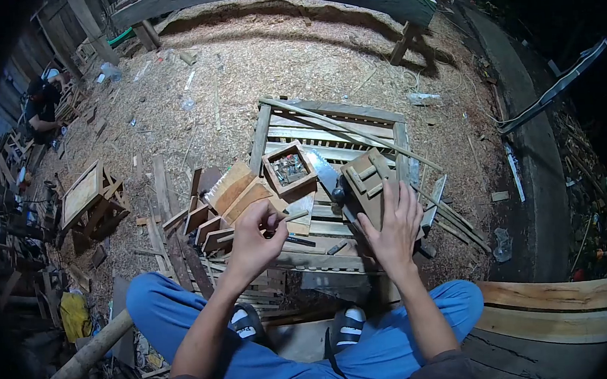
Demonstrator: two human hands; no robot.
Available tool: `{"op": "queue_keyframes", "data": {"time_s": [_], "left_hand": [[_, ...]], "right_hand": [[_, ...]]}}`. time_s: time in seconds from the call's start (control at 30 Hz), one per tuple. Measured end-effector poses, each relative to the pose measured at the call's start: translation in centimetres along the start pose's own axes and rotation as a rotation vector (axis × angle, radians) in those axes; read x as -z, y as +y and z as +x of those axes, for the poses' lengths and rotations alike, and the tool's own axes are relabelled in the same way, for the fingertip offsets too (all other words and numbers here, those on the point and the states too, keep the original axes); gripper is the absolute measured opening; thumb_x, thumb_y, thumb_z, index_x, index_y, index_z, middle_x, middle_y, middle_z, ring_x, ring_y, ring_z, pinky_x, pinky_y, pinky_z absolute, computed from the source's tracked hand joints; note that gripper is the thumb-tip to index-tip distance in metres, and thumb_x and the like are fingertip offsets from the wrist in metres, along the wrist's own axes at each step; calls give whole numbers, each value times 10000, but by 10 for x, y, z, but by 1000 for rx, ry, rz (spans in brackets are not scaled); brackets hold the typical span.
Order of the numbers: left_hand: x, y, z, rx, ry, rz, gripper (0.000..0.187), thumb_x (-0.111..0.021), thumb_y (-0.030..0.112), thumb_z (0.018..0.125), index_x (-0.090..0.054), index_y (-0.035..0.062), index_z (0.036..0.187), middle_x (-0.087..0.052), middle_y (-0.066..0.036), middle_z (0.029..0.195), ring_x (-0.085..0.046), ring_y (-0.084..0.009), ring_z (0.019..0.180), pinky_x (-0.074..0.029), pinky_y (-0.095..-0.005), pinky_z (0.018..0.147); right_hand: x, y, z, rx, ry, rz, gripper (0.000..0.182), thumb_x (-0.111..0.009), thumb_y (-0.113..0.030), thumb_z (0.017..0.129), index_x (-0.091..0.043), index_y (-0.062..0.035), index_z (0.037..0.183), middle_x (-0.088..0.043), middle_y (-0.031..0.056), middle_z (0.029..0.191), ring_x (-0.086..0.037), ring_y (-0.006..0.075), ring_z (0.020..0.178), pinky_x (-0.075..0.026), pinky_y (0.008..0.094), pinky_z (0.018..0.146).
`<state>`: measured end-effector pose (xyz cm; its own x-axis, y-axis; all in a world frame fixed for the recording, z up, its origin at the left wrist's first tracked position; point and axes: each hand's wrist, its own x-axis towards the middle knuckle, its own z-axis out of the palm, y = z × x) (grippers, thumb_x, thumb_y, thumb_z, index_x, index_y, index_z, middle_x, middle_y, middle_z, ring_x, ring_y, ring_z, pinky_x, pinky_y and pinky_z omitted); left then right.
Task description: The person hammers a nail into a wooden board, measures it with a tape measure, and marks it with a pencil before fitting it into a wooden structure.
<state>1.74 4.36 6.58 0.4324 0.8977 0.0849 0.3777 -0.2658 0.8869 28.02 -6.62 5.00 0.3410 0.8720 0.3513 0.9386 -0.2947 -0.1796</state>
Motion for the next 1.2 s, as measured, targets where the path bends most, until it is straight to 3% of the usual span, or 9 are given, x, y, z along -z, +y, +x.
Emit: {"op": "queue_keyframes", "data": {"time_s": [0.13,0.3,0.57,0.73,0.83,0.87,0.93,1.07,1.2], "left_hand": [[-4,-5,-3,38,-49,-10,249,-699,15,898,-459,22,831,-583,-38,767,-651,-102,875,-521,-288,812],[5,-21,-9,80,-40,-65,244,-698,15,893,-462,24,833,-593,-36,775,-632,-93,849,-518,-284,782],[19,-27,-10,78,27,-26,244,-698,27,895,-467,21,816,-651,-64,800,-655,-92,852,-544,-284,788],[23,-25,-12,75,28,-24,246,-696,34,895,-464,22,813,-649,-66,791,-672,-102,866,-540,-285,794],[25,-26,-13,65,58,-60,248,-697,38,894,-466,21,806,-622,-51,773,-654,-97,845,-539,-283,784],[25,-25,-13,62,64,-68,246,-697,39,893,-469,19,802,-600,-39,761,-642,-94,833,-537,-280,777],[25,-22,-13,54,72,-63,243,-696,38,893,-474,17,798,-574,-29,752,-629,-90,823,-535,-279,768],[17,-25,-10,61,96,-44,237,-697,45,893,-485,11,792,-526,-11,739,-609,-83,810,-530,-277,743],[13,-14,-6,58,73,-32,261,-707,60,891,-476,13,779,-571,-21,750,-618,-84,823,-531,-282,741]], "right_hand": [[6,-20,-5,58,56,-7,716,-799,-331,878,-534,-88,1497,-529,222,1452,-458,389,1390,-290,551,1177],[-17,-57,-26,343,-101,362,250,-744,-207,901,-719,-102,1126,-683,70,1043,-629,245,1072,-399,457,1002],[-86,-89,-31,411,-337,325,65,-697,-159,890,-694,-96,905,-667,102,937,-650,273,974,-436,444,822],[-76,-86,-24,467,-252,296,71,-693,-146,891,-685,-86,927,-661,118,889,-663,317,873,-465,455,819],[-38,-81,-14,217,-541,473,242,-671,-68,924,-593,-9,1144,-664,247,995,-655,484,949,-515,560,818],[-31,-77,-15,222,-542,467,242,-671,-68,924,-593,-9,1144,-664,247,995,-655,484,949,-515,560,818],[-18,-71,-19,195,-392,611,182,-645,-66,939,-570,9,1086,-666,234,913,-665,454,879,-524,537,759],[5,-61,-23,87,-438,878,273,-597,-34,967,-644,-8,1235,-680,212,934,-703,358,870,-550,422,778],[18,-62,-26,134,-324,984,516,-812,-95,873,-631,24,1341,-730,120,1117,-727,185,926,-576,354,828]]}}
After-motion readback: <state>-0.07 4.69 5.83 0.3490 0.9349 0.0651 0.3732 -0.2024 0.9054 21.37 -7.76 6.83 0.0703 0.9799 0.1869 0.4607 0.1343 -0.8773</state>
